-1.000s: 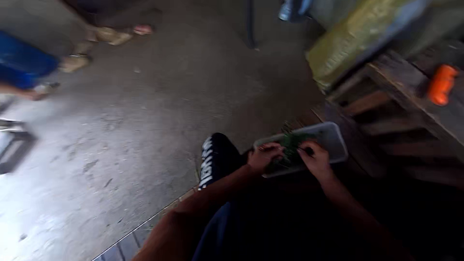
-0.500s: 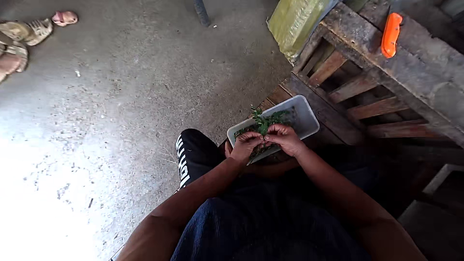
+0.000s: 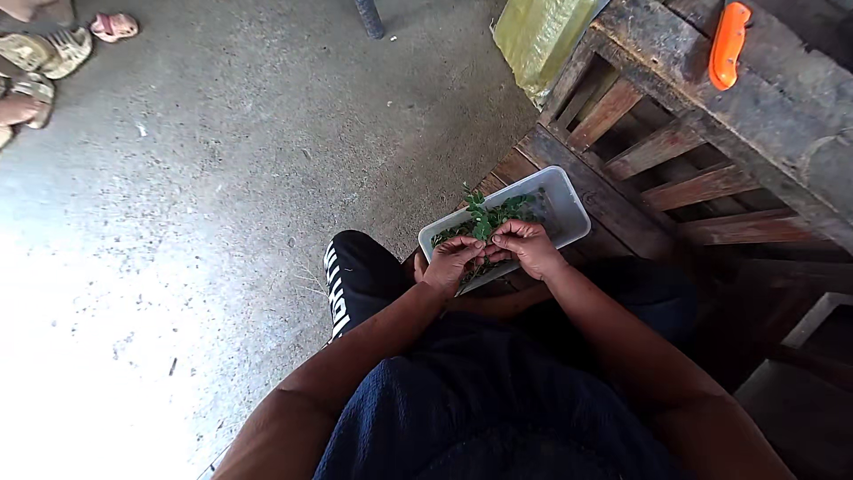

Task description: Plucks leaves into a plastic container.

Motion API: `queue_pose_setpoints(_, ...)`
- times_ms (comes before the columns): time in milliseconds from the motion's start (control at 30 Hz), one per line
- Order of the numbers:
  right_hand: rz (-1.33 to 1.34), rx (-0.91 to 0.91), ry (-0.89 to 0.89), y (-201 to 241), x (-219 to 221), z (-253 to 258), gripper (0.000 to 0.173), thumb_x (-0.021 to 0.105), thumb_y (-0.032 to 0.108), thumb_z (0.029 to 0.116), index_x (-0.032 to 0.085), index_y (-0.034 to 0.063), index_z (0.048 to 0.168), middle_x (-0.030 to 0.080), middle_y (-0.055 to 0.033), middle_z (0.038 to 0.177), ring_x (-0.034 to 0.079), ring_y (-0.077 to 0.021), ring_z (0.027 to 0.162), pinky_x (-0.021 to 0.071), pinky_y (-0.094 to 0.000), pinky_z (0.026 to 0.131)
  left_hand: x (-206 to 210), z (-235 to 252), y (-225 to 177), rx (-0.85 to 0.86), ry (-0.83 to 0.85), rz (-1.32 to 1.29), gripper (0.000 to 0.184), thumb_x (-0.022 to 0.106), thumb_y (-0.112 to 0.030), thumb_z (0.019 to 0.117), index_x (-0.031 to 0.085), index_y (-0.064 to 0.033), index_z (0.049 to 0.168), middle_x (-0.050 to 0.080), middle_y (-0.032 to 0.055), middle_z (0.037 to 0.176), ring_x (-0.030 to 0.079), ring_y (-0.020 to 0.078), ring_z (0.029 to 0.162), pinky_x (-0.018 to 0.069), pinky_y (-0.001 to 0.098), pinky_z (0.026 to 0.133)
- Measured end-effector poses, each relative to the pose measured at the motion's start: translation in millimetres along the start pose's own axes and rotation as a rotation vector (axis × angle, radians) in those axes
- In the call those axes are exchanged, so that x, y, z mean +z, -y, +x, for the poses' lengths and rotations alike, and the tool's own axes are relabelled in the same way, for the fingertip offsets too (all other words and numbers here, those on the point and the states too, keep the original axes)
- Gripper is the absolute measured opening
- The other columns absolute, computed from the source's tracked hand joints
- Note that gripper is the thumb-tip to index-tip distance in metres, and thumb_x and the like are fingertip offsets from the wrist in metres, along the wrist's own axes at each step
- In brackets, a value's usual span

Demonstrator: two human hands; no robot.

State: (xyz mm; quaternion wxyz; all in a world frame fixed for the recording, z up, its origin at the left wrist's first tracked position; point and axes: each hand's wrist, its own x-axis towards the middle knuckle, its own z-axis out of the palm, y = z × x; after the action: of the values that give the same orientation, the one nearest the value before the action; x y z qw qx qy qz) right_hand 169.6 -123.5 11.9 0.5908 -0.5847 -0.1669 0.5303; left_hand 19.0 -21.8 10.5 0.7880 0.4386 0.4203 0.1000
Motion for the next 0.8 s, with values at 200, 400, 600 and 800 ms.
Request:
queue_pose_setpoints(200, -0.018, -0.010, 0.073, 1.9, -4.8, 0.8, 0.021, 0.051, 0.002, 0.0994, 0.061, 0.0053, 0.118, 0.066, -0.0032, 0.105, 0.066, -0.0103, 0.080, 0.0584, -0.0272, 0.071, 2.9, -8.5, -7.1, 0.126, 0.068, 0.211, 0.007, 0.068, -0.001, 0.0956, 0.071, -0.0070, 0.094, 0.070, -0.0022, 0.078, 0.059, 0.0014, 0.062, 0.0500, 0.0159, 0.058)
queue_pose_setpoints(400, -0.113, -0.120, -0.051, -2.7, -3.6, -1.3, 0.015, 0.064, -0.006, 0.0939, 0.066, 0.0071, 0.087, 0.066, 0.0003, 0.081, 0.059, -0.0051, 0.064, 0.0525, -0.0187, 0.058, 2.8, -9.8, -6.2, 0.161, 0.065, 0.282, 0.006, 0.068, -0.002, 0.0957, 0.073, -0.0056, 0.097, 0.071, -0.0027, 0.079, 0.057, -0.0008, 0.060, 0.0465, 0.0143, 0.055)
queue_pose_setpoints(600, -0.137, -0.097, 0.009, 0.6, -5.0, -1.1, 0.011, 0.060, -0.003, 0.0959, 0.066, 0.0052, 0.092, 0.065, -0.0011, 0.086, 0.060, -0.0068, 0.068, 0.0533, -0.0212, 0.062, -1.0, -6.5, -4.9, 0.104, -0.014, 0.212, 0.008, 0.069, -0.003, 0.0959, 0.073, -0.0099, 0.095, 0.071, -0.0028, 0.079, 0.055, -0.0004, 0.058, 0.0451, 0.0143, 0.053)
queue_pose_setpoints(800, -0.231, -0.128, 0.084, 5.2, -1.6, -5.5, 0.010, 0.067, -0.005, 0.0921, 0.068, 0.0023, 0.099, 0.067, -0.0026, 0.094, 0.062, -0.0055, 0.082, 0.0534, -0.0210, 0.077, 1.7, -8.9, -6.7, 0.205, 0.079, 0.331, 0.007, 0.070, 0.001, 0.0930, 0.073, -0.0051, 0.091, 0.068, -0.0034, 0.075, 0.055, -0.0006, 0.060, 0.0468, 0.0152, 0.057)
